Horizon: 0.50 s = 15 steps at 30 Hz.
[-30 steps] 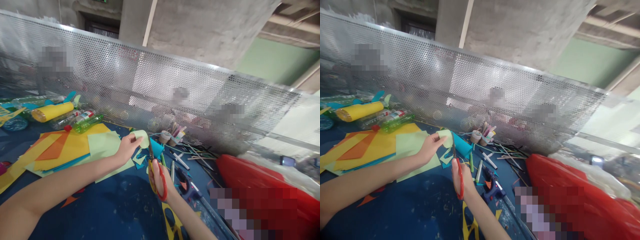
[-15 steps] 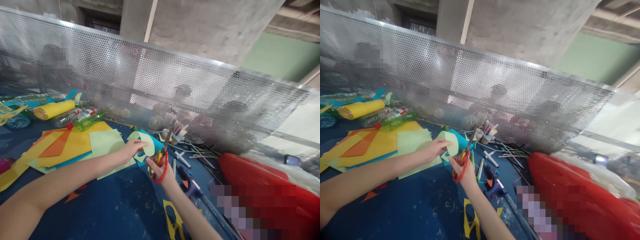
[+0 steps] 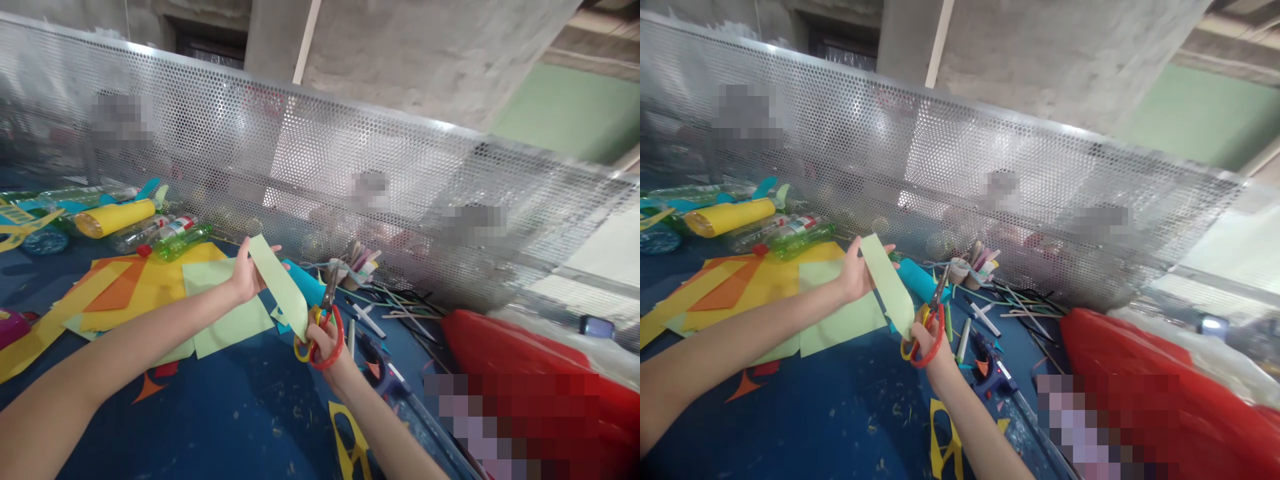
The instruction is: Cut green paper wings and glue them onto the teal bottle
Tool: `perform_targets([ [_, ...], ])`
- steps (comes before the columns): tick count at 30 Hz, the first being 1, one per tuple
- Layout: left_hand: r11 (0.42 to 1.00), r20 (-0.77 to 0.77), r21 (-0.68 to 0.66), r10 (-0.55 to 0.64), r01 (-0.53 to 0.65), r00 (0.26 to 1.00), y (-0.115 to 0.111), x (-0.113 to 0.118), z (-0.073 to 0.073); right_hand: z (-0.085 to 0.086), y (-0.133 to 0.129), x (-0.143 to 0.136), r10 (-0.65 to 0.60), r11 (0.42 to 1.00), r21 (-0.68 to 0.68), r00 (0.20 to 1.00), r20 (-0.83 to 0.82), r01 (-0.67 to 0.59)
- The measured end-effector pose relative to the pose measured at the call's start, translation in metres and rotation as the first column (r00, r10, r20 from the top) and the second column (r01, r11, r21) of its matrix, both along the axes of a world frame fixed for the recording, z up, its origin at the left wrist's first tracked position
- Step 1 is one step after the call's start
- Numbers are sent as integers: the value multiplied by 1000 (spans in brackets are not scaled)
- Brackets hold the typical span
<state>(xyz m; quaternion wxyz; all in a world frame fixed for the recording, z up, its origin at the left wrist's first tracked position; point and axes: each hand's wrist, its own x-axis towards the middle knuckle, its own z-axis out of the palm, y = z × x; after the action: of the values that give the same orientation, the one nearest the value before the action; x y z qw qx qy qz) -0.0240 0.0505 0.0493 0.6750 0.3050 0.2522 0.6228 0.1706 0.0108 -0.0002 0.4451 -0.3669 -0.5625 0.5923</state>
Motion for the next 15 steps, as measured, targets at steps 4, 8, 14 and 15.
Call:
perform_targets([
  [4,998,-75,18,-62,63,995,11,-28,0,4,-1,2,122,993,-2,992,7,-122],
  [8,961,-505,69,266,-269,821,24,-39,-12,11,0,6,110,980,136,969,223,-143],
  [14,925,-716,278,380,-260,585,19,-26,-5,8,11,12,-103,963,267,876,472,-30],
  [15,959,-795,274,265,-66,545,13,-20,-1,7,11,13,-104,967,254,879,465,-20],
])
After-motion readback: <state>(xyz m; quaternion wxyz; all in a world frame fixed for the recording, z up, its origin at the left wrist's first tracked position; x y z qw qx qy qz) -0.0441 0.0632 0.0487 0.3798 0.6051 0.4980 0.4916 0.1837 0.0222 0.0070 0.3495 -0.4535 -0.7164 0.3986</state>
